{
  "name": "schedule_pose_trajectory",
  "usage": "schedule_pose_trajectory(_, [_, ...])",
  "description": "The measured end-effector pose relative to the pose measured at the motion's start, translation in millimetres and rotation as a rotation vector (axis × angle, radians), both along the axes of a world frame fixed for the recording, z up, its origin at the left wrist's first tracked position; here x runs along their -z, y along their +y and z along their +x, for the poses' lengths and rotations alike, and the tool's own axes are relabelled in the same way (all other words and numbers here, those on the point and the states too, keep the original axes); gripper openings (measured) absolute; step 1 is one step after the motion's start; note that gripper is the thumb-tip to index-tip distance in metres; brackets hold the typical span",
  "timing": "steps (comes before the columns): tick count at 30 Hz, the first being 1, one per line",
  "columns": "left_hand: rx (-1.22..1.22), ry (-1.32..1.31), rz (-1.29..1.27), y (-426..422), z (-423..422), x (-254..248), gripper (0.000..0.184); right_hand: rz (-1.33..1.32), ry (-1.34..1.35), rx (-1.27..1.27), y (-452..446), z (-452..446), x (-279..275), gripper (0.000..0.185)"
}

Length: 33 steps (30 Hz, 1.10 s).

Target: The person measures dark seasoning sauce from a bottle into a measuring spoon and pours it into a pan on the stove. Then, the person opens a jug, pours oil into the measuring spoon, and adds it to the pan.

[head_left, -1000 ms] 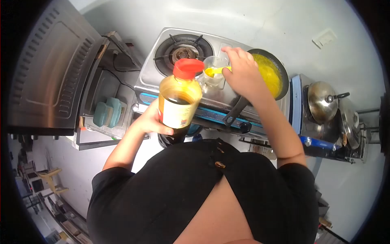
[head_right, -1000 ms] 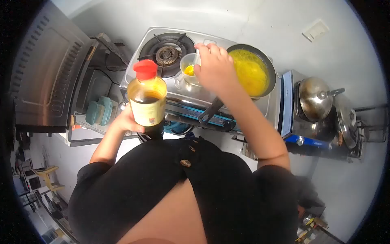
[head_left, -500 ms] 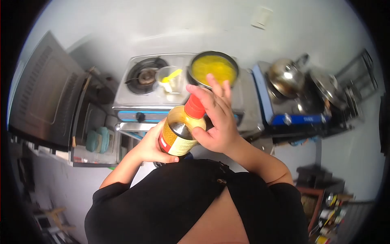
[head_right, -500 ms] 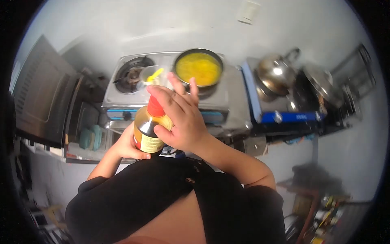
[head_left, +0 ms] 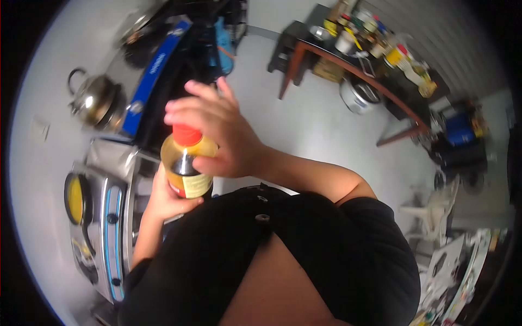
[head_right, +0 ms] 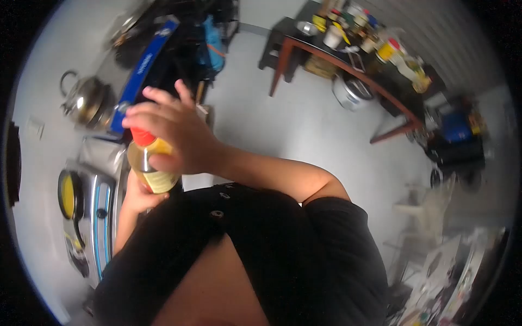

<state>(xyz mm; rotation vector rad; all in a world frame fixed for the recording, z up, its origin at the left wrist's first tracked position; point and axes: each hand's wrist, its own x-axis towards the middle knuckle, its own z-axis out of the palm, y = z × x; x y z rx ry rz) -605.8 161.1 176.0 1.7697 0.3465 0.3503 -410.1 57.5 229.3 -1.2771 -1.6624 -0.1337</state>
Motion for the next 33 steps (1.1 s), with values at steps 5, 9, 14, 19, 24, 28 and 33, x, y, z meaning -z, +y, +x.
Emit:
schedule_pose_trajectory(5, [0.273,0.026,0.158,-20,143,8,0.094,0.116,0.153,0.337,-66,101,34,0.085])
schedule_pose_trajectory(9, [0.467,0.008,0.112,-37,246,27,0.098,-0.263,0.597,0.281,-111,152,42,0.085])
schedule_pose_trajectory(14, [0.618,-0.021,0.022,-55,387,65,0.098,-0.25,0.671,0.624,-121,249,56,0.053])
schedule_pose_trajectory(19, [0.743,-0.051,-0.016,-75,521,91,0.098,-0.268,0.541,0.842,-130,352,58,0.038])
schedule_pose_trajectory(24, [0.785,-0.124,0.258,-86,609,82,0.107,0.037,0.717,0.896,-164,429,76,0.032])
schedule_pose_trajectory(28, [0.933,0.159,0.553,-52,635,70,0.085,0.313,0.703,1.072,-208,505,96,0.029])
schedule_pose_trajectory(33, [0.692,0.781,0.651,2,571,76,0.045,0.287,0.573,1.219,-282,630,94,0.025])
